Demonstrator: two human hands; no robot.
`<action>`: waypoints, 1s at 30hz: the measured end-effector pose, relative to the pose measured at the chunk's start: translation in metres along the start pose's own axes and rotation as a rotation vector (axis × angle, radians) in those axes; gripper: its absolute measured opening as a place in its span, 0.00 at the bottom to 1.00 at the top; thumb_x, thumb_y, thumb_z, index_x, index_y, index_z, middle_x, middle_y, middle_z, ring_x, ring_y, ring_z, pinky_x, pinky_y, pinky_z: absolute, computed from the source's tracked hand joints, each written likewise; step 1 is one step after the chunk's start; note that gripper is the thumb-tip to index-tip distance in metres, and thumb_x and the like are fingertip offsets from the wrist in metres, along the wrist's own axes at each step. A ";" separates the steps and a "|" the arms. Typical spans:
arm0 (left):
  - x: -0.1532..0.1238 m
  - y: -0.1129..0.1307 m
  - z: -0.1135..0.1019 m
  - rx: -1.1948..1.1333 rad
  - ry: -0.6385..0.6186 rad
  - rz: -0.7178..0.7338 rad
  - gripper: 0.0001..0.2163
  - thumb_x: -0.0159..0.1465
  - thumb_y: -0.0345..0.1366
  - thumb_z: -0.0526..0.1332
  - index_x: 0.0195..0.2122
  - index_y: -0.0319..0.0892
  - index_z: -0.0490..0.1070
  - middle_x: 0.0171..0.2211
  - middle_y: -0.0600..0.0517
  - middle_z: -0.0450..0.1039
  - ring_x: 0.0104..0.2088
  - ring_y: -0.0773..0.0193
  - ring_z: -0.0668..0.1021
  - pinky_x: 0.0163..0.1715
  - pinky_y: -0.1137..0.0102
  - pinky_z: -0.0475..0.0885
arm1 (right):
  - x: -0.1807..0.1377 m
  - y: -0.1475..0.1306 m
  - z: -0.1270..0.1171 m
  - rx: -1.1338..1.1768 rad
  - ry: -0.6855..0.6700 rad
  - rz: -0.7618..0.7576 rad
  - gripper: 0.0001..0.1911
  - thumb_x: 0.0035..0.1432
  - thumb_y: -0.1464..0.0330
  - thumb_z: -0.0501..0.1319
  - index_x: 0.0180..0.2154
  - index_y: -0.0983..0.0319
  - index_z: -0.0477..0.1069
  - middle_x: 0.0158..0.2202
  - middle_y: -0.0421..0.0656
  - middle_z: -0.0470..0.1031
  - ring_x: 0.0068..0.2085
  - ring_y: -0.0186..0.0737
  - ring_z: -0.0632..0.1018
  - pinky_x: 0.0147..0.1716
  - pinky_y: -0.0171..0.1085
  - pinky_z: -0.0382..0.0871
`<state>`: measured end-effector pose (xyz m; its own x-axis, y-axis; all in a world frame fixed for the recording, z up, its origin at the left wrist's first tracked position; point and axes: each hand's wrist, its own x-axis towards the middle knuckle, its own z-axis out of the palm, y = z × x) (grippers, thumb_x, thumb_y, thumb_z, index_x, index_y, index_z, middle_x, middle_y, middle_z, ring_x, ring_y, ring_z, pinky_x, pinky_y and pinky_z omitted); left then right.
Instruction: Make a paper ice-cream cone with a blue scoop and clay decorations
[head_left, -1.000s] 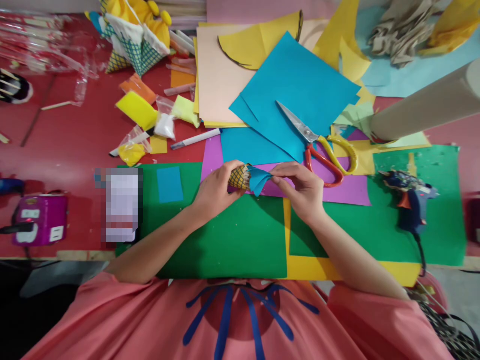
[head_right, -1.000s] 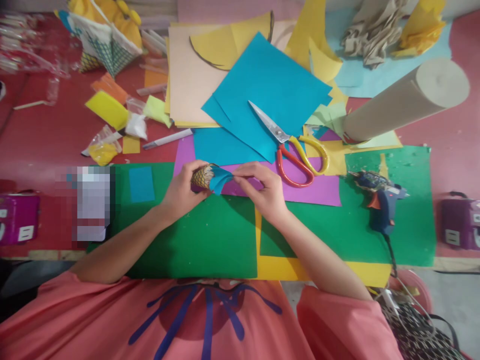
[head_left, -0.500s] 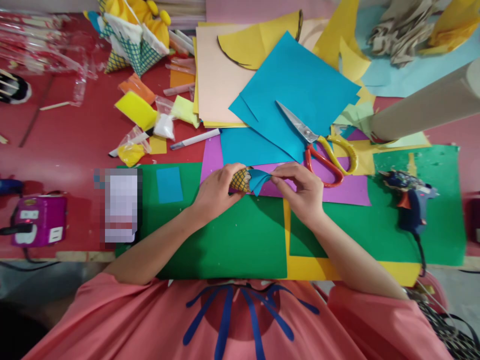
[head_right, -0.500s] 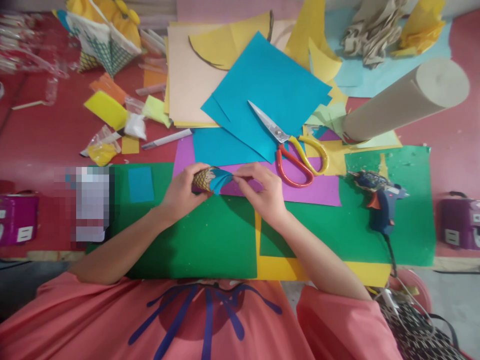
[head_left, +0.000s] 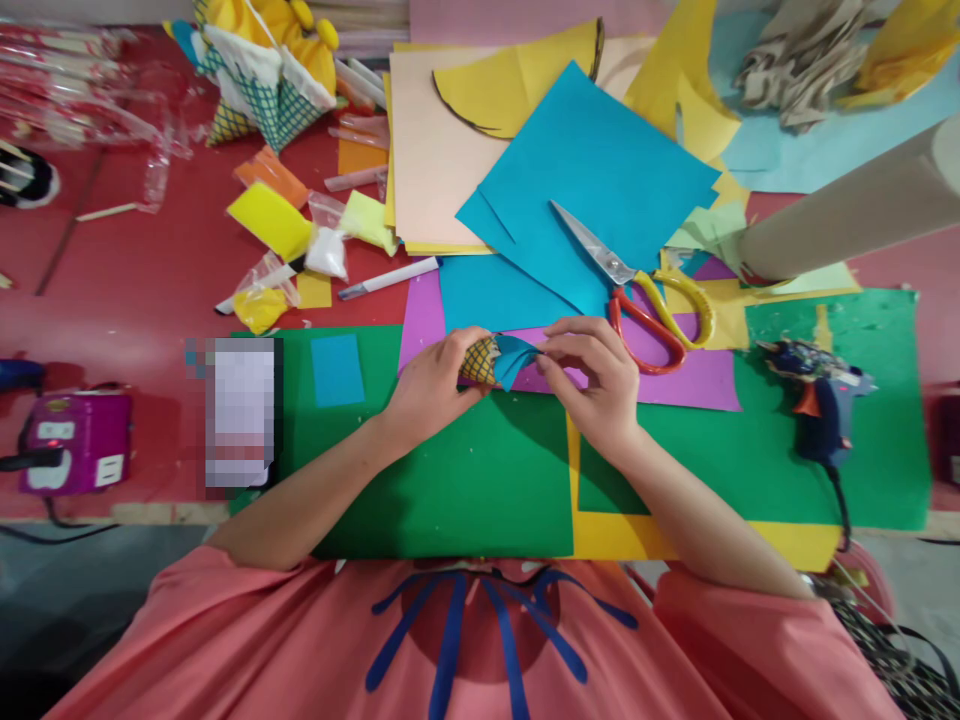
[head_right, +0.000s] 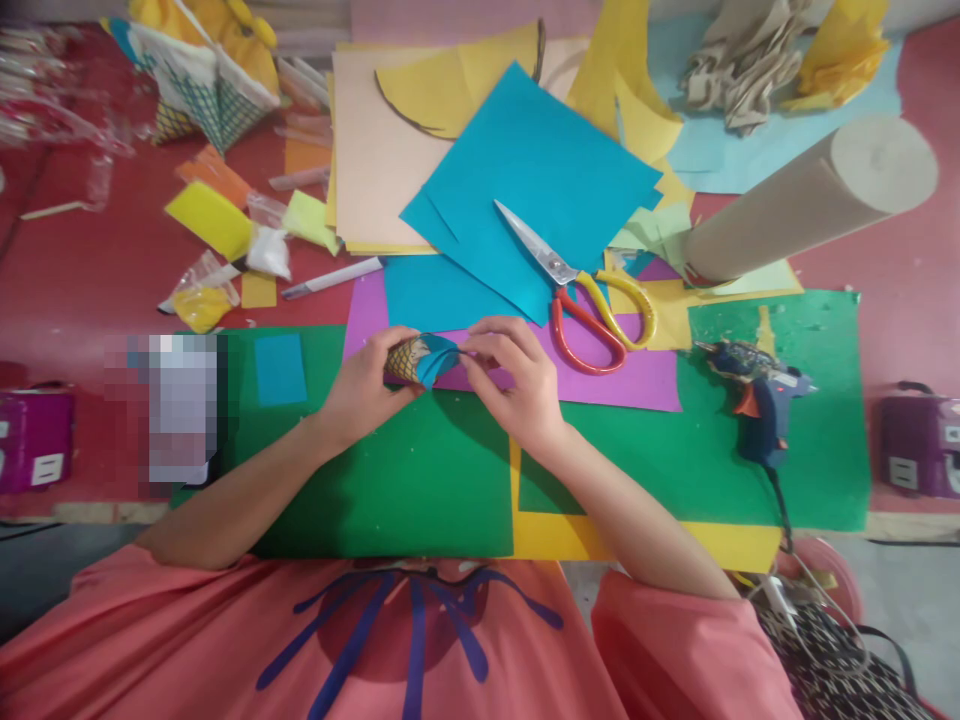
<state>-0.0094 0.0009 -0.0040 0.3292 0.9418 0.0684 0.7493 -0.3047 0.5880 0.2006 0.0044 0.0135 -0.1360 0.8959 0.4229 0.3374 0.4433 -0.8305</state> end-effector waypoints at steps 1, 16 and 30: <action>0.000 0.001 0.000 -0.012 -0.004 -0.001 0.25 0.57 0.34 0.66 0.54 0.45 0.59 0.51 0.46 0.73 0.49 0.53 0.79 0.45 0.63 0.75 | -0.001 0.000 0.001 0.014 0.007 0.005 0.09 0.58 0.75 0.62 0.39 0.57 0.75 0.42 0.45 0.76 0.37 0.37 0.79 0.30 0.34 0.77; -0.001 0.015 -0.001 -0.287 -0.113 -0.046 0.24 0.58 0.39 0.68 0.51 0.45 0.59 0.47 0.48 0.76 0.45 0.57 0.81 0.41 0.67 0.78 | 0.000 0.000 0.004 -0.119 0.010 -0.253 0.14 0.59 0.77 0.59 0.42 0.53 0.72 0.42 0.44 0.75 0.35 0.37 0.78 0.29 0.36 0.74; 0.001 0.016 -0.001 -0.295 -0.117 -0.078 0.23 0.57 0.38 0.69 0.50 0.45 0.62 0.45 0.49 0.77 0.44 0.59 0.81 0.40 0.68 0.78 | -0.002 -0.002 0.004 -0.148 -0.116 -0.190 0.12 0.59 0.77 0.56 0.41 0.57 0.72 0.37 0.44 0.77 0.32 0.34 0.77 0.26 0.33 0.70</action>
<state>0.0025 -0.0033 0.0065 0.3545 0.9325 -0.0692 0.5819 -0.1621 0.7969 0.1964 0.0020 0.0131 -0.3126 0.7983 0.5147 0.4268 0.6022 -0.6747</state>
